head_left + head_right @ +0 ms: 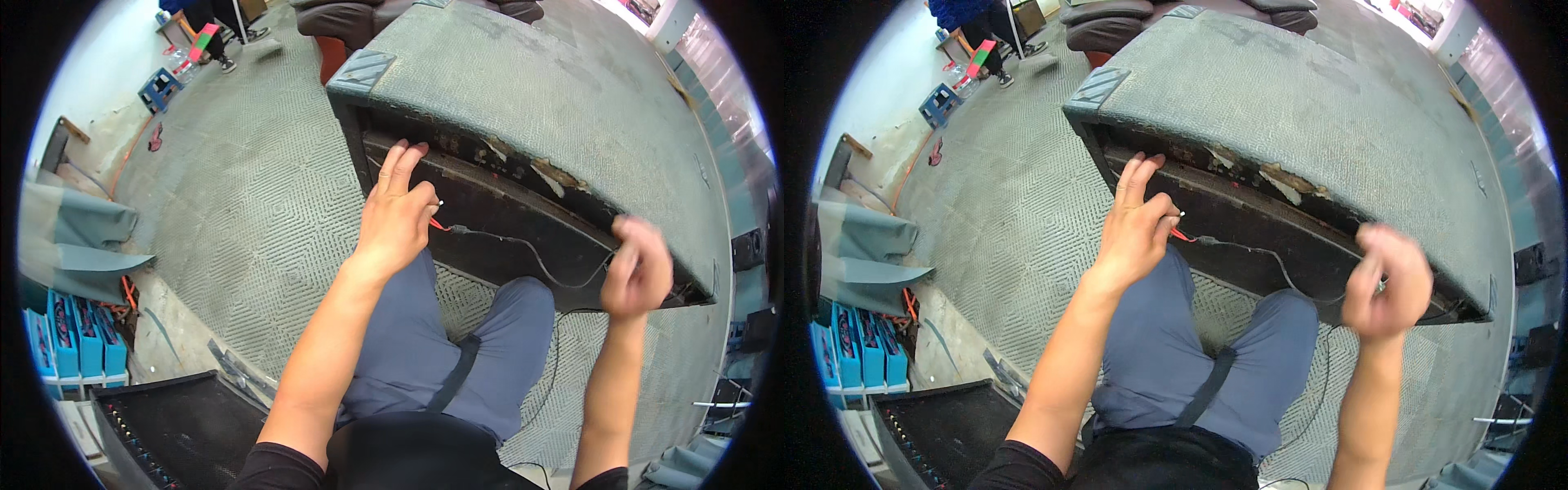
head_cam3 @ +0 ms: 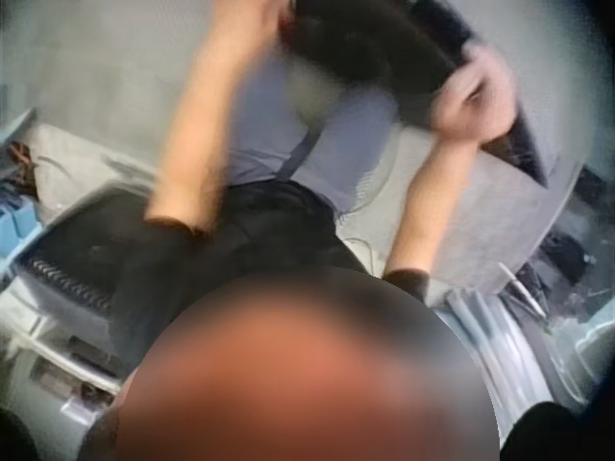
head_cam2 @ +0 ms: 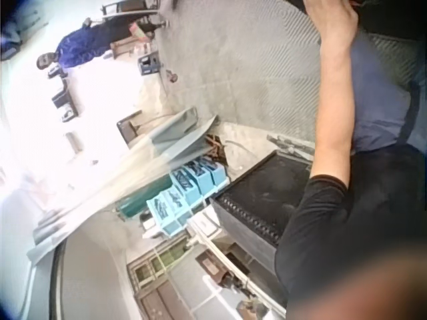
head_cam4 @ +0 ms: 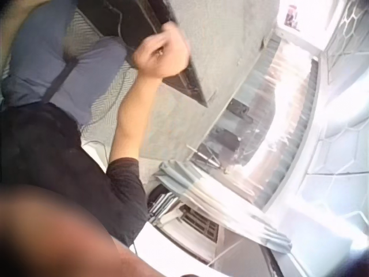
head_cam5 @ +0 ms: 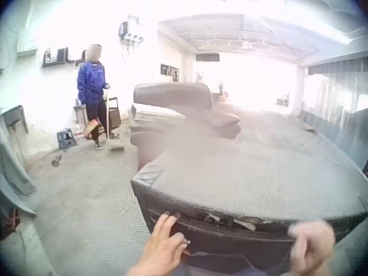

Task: The person plugs in a power cord, then sits on the floor to work on the back of a large speaker. They connect wires to a small circuit board, secure it, and then test the speaker by turning knobs on the front panel.

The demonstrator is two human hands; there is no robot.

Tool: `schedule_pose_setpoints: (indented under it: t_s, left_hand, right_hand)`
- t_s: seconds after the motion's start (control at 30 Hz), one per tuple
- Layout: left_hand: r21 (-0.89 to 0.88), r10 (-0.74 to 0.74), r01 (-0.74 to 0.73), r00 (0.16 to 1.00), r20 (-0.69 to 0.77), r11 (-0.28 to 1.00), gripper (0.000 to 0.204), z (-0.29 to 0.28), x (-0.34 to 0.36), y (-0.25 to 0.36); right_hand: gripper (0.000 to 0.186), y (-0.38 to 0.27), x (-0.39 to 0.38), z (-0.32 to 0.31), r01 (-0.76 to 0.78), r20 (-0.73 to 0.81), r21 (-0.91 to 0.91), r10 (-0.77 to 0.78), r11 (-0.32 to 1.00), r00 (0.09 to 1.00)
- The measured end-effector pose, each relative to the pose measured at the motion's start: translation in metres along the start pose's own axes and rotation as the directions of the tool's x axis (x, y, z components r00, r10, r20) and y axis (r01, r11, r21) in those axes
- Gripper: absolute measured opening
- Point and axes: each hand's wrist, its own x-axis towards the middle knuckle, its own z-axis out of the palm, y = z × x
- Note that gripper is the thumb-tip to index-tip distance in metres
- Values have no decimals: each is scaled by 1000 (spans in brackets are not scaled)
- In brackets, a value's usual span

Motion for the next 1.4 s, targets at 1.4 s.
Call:
schedule_pose_setpoints:
  t_s: [1.4]
  left_hand:
    - [229, -40, 17, 995, 94, 973, 16, -2, 10, 8]
  right_hand:
    - [27, 49, -85, -38, -883, 3, 321, 932, 342, 362]
